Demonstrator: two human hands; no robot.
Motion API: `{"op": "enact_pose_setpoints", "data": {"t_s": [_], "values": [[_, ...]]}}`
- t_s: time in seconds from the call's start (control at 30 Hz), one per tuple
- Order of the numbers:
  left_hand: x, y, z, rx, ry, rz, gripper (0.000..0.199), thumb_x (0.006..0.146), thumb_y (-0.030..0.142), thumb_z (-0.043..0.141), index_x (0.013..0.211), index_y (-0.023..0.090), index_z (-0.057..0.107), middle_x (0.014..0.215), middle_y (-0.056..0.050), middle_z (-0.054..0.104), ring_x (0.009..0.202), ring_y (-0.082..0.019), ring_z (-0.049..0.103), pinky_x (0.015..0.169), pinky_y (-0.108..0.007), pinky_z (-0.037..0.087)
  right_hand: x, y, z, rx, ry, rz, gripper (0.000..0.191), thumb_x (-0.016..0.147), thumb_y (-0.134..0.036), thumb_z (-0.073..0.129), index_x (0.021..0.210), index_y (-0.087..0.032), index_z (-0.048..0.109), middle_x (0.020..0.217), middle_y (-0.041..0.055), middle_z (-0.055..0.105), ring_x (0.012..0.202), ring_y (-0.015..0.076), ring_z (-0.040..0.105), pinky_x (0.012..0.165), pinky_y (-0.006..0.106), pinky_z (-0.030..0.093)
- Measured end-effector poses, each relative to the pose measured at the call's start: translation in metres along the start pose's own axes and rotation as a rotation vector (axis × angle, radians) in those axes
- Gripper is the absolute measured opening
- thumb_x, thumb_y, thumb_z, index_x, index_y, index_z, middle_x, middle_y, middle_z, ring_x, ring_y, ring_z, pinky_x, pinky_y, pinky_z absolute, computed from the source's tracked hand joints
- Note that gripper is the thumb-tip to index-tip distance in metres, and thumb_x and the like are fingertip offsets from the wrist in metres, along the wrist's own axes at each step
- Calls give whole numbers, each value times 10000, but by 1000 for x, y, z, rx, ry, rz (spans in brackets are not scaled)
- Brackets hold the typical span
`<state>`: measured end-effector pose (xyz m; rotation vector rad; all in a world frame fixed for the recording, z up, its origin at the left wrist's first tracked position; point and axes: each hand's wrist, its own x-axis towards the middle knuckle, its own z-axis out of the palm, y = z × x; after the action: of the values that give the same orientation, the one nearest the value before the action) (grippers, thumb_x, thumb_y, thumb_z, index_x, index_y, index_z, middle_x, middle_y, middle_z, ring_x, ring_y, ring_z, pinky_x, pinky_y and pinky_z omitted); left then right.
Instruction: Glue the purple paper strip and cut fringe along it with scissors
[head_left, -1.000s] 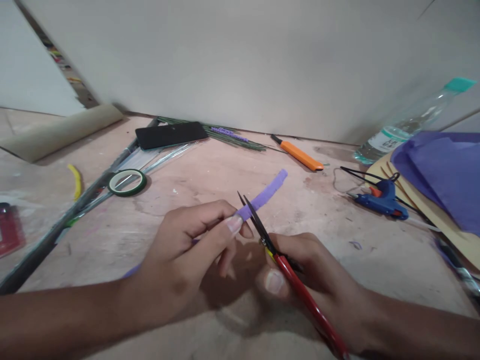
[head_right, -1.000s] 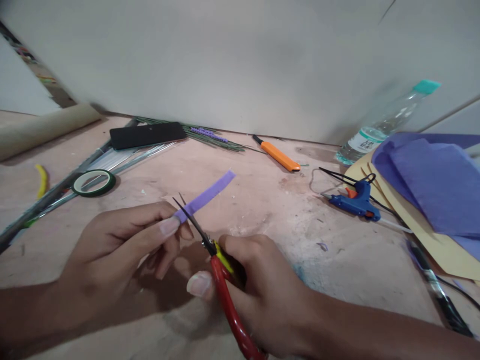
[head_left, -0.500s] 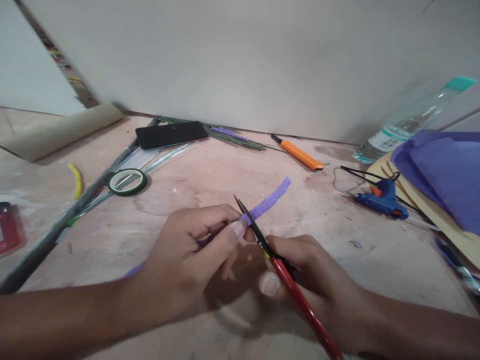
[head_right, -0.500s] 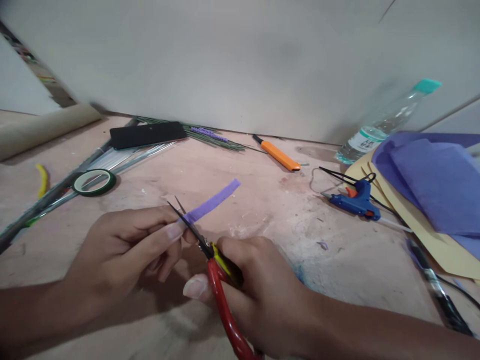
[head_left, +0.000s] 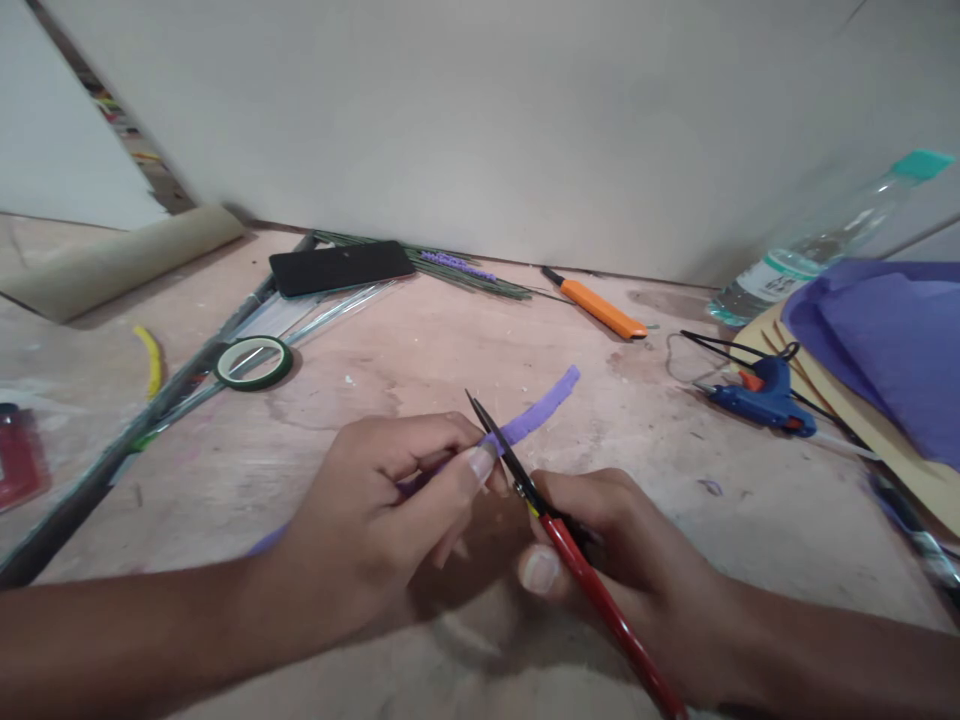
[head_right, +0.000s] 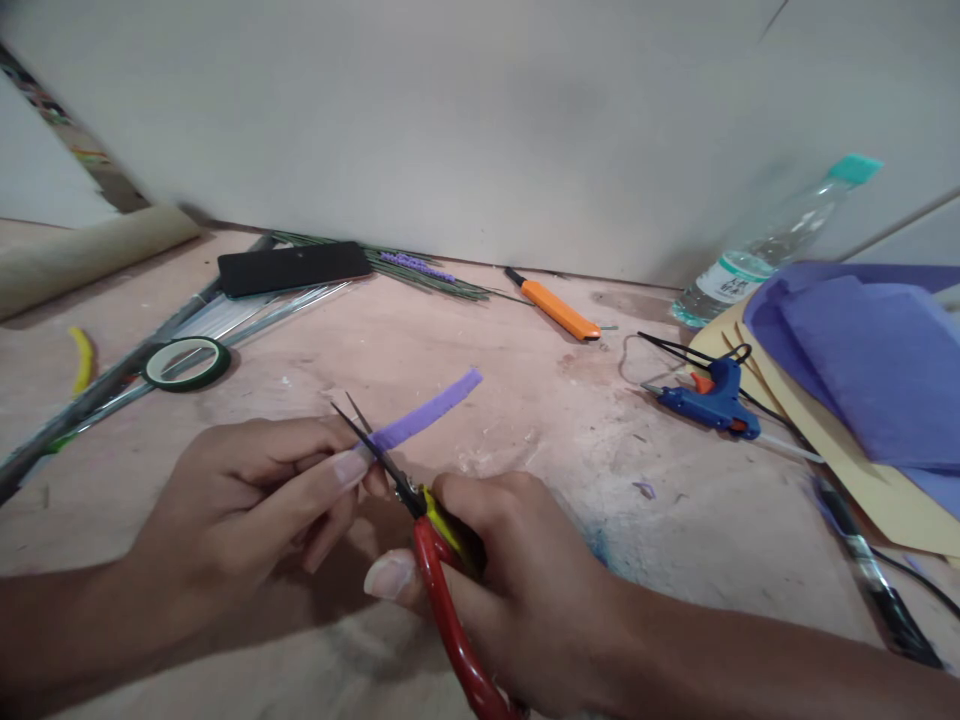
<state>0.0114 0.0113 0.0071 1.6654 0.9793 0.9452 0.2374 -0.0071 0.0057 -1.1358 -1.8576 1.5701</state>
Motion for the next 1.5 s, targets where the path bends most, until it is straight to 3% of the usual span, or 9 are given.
{"op": "enact_pose_setpoints", "data": {"t_s": [0.3,0.47,0.6,0.8,1.0,1.23,1.5], "values": [[-2,-2,1,-34,-17,-50,365,1077,259,583,729,189,669,475,93,547,391,-46,425,377,-141,302,2,2,0,98,-63,-36,467,1063,-626,739,960,-175,804,841,21,715,739,170,623,705,289,497],[-2,-4,0,-52,-23,-77,439,1089,279,579,663,186,624,532,73,592,435,-45,469,412,-146,336,3,3,-1,96,-66,-8,509,1057,-666,724,964,-172,799,848,26,714,745,178,611,711,308,492],[-1,-1,-1,-88,-6,-79,364,1070,279,576,734,197,689,576,57,630,497,-71,547,458,-160,389,1,3,-2,116,-62,-59,539,1089,-704,647,992,-189,773,950,41,727,809,188,629,780,331,515],[2,6,-2,9,82,-40,446,1058,258,551,618,205,608,539,46,604,510,-80,558,501,-169,427,-2,5,-1,13,-20,-35,613,1062,-758,631,823,-194,617,793,21,627,713,172,560,673,314,475],[1,3,1,-4,18,-19,414,1074,231,542,670,209,627,508,74,594,425,-63,482,402,-172,323,2,0,0,30,-31,-26,531,1051,-696,696,861,-200,677,811,26,678,732,187,631,715,311,526],[0,3,0,18,24,22,432,1059,188,550,632,206,616,501,80,580,412,-49,472,393,-157,323,1,1,0,-3,-12,-1,586,1012,-746,715,803,-200,670,709,4,609,686,181,591,684,301,527],[1,3,1,-9,20,2,425,1043,196,565,621,210,619,468,72,579,379,-62,460,367,-176,308,-1,0,-1,-49,-8,31,571,1028,-730,687,814,-200,675,719,13,608,690,185,575,671,301,523]]}}
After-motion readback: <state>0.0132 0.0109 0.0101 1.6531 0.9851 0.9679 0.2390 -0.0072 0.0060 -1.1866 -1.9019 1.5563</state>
